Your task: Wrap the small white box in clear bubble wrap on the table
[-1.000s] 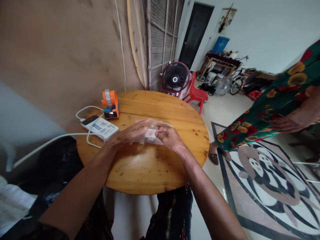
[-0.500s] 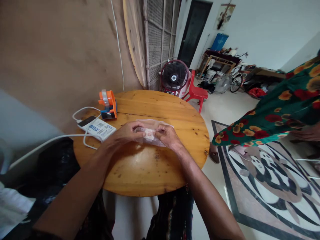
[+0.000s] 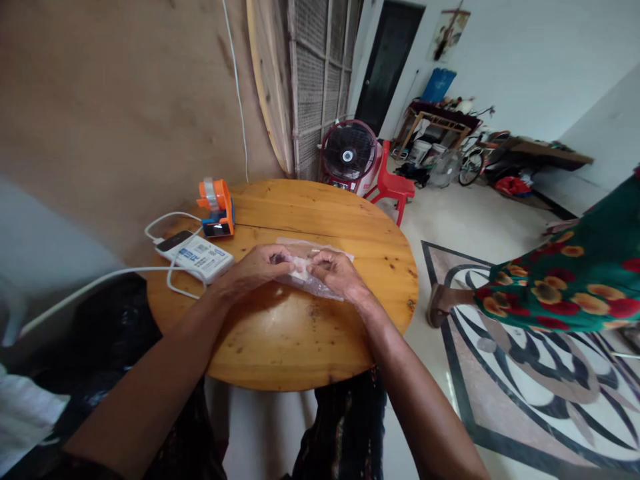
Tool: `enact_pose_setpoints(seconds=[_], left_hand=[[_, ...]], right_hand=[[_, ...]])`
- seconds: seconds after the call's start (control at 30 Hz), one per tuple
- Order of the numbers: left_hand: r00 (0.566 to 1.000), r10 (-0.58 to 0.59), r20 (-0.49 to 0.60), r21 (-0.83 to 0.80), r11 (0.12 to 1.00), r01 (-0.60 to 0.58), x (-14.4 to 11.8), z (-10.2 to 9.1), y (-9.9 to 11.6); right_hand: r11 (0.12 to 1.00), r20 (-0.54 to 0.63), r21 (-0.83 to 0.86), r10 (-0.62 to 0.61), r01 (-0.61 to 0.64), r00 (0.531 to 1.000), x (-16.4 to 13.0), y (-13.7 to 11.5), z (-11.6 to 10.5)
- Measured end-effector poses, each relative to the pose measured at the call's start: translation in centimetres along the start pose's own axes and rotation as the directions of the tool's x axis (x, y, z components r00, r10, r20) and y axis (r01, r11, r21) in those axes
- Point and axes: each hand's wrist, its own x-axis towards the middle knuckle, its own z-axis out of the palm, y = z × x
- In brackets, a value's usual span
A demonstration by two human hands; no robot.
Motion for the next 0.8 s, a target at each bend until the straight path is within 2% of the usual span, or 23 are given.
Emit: enact_pose_setpoints(seconds=[0.1,0.23,0.4,0.63,0.8], left_hand=[[1.0,0.006,0.008,-0.029,1.0,-0.005,0.0,0.0,0.1],[1.0,0.01,0.016,-0.017,1.0,-0.01,0.1,0.0,-0.3],[1.0,0.003,-0.009,0.015,1.0,-0.003,0.2,0.1,-0.7],[0.999,-0.035,0.0,-0.03,0.999,0.035,0.2,0.2,-0.5],[0.999,-0.052,0.009,-0.034,0.998,0.052,0.3,0.2,-0.8]], right_hand=[[1.0,0.021,0.007,-0.031,0.031,0.999,0.0,-0.1,-0.1],[0.999,0.037,0.04,-0.01,0.008,0.999,0.0,0.0,-0.2],[0.997,0.003,0.069,-0.046,0.046,0.999,0.1,0.5,-0.2],[0.979,-0.042,0.167,0.126,-0.118,0.991,0.0,1.1,0.7],[0.969,-0.068,0.186,0.175,-0.16,0.982,-0.2,1.0,1.1]])
